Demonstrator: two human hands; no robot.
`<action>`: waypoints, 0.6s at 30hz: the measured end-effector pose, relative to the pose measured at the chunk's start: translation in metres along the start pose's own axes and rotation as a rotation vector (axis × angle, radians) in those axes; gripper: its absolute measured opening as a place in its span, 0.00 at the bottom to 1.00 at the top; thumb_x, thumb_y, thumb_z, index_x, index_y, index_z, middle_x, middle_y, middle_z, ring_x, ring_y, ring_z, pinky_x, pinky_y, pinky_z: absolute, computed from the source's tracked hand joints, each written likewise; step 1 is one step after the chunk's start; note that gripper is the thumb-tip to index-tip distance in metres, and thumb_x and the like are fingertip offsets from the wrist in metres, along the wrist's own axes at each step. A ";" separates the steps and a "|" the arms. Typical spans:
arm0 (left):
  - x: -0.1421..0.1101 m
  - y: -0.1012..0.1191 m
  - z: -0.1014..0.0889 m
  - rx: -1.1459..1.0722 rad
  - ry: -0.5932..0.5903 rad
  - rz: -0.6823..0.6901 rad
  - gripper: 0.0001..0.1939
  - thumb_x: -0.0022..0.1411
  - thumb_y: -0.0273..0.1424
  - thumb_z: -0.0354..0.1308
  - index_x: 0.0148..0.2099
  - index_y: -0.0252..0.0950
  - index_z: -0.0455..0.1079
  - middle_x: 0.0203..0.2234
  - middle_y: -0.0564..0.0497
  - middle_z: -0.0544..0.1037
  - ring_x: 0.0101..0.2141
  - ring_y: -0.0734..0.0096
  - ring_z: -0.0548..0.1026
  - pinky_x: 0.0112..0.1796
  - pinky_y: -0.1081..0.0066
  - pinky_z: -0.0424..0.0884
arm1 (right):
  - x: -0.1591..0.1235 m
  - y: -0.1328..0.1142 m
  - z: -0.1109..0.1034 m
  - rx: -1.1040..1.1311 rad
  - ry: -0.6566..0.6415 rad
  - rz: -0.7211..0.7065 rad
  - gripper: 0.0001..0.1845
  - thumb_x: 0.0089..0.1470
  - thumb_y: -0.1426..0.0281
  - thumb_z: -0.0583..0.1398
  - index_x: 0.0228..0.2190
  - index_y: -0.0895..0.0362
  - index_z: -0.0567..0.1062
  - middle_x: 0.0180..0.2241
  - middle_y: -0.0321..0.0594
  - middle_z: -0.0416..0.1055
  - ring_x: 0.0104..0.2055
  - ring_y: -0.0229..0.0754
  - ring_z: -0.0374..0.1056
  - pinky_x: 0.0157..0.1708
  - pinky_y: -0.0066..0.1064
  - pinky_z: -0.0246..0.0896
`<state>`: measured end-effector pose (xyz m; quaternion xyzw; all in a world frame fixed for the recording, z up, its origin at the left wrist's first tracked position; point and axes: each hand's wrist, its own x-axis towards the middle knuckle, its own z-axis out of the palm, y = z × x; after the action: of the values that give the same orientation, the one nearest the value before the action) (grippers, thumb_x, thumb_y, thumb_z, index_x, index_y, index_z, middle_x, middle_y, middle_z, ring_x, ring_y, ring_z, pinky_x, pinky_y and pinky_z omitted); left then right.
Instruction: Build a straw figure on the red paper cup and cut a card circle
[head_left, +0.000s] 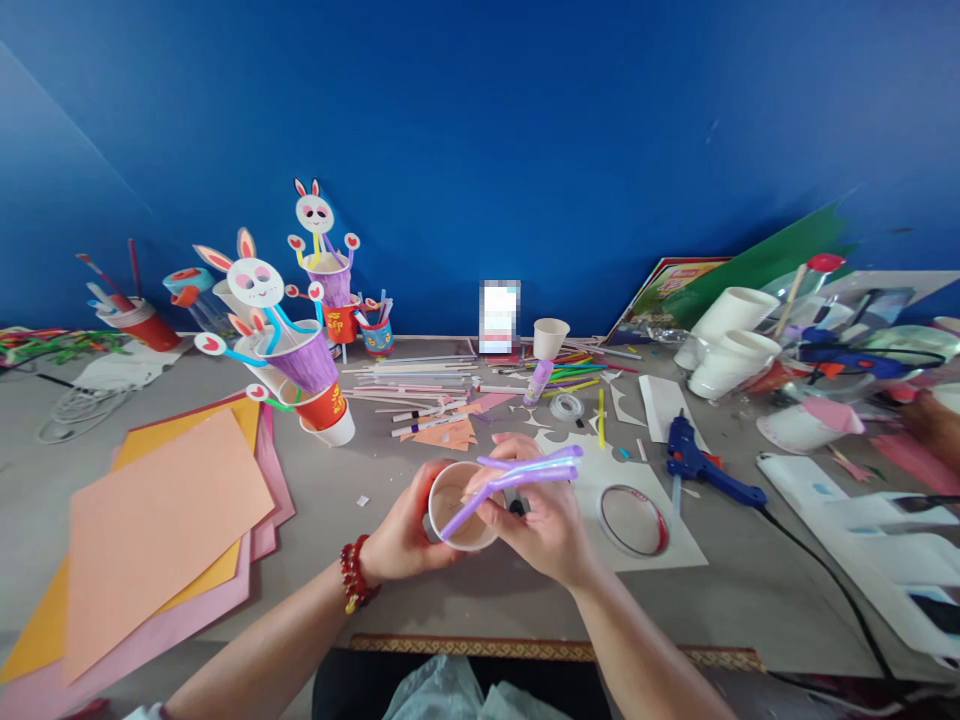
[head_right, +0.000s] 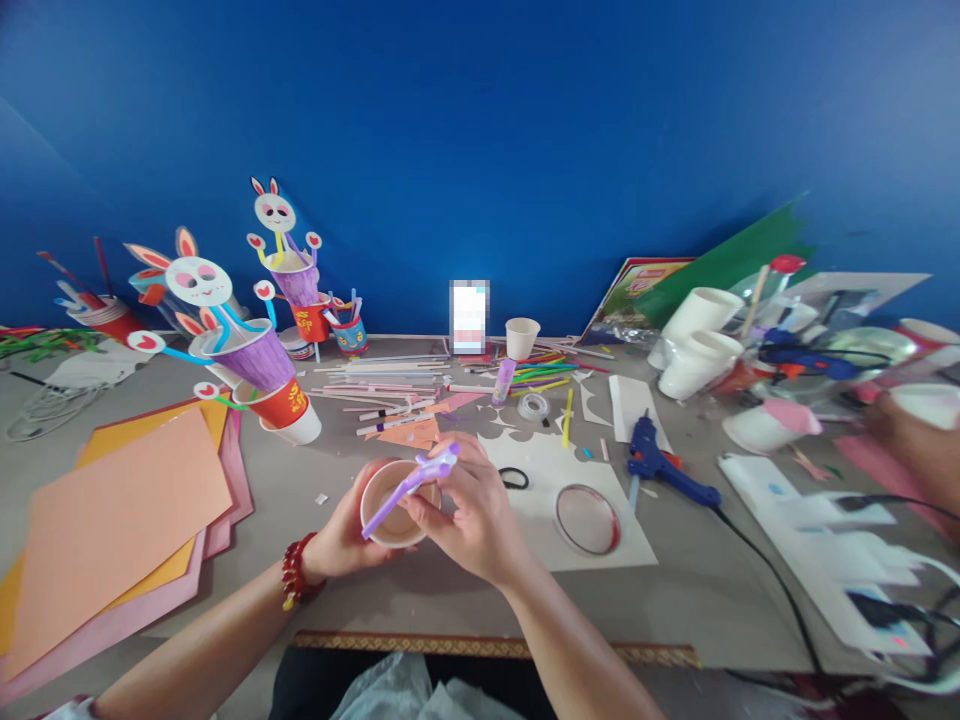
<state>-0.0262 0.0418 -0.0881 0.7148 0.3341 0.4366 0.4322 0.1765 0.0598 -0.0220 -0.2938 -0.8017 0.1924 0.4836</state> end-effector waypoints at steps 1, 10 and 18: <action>0.000 0.000 0.000 -0.004 -0.002 0.003 0.37 0.53 0.39 0.68 0.61 0.42 0.57 0.53 0.41 0.70 0.51 0.51 0.73 0.51 0.54 0.71 | 0.000 0.001 -0.001 0.006 -0.019 -0.005 0.05 0.57 0.72 0.61 0.34 0.50 0.77 0.33 0.39 0.76 0.42 0.47 0.72 0.54 0.49 0.63; 0.000 -0.003 0.003 -0.038 -0.006 0.040 0.38 0.53 0.36 0.69 0.62 0.42 0.56 0.54 0.41 0.69 0.52 0.51 0.72 0.51 0.55 0.70 | -0.001 -0.003 0.003 -0.084 0.087 0.063 0.02 0.57 0.70 0.63 0.35 0.51 0.74 0.32 0.39 0.76 0.41 0.48 0.72 0.52 0.47 0.65; 0.000 -0.004 0.003 -0.059 -0.029 0.011 0.37 0.54 0.37 0.68 0.62 0.41 0.57 0.54 0.40 0.70 0.51 0.52 0.73 0.52 0.54 0.69 | -0.001 -0.001 0.003 -0.091 0.026 0.093 0.03 0.54 0.70 0.66 0.32 0.53 0.75 0.39 0.42 0.74 0.45 0.48 0.72 0.56 0.51 0.61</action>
<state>-0.0237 0.0427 -0.0922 0.7100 0.3107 0.4381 0.4554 0.1736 0.0581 -0.0238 -0.3550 -0.7889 0.1742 0.4705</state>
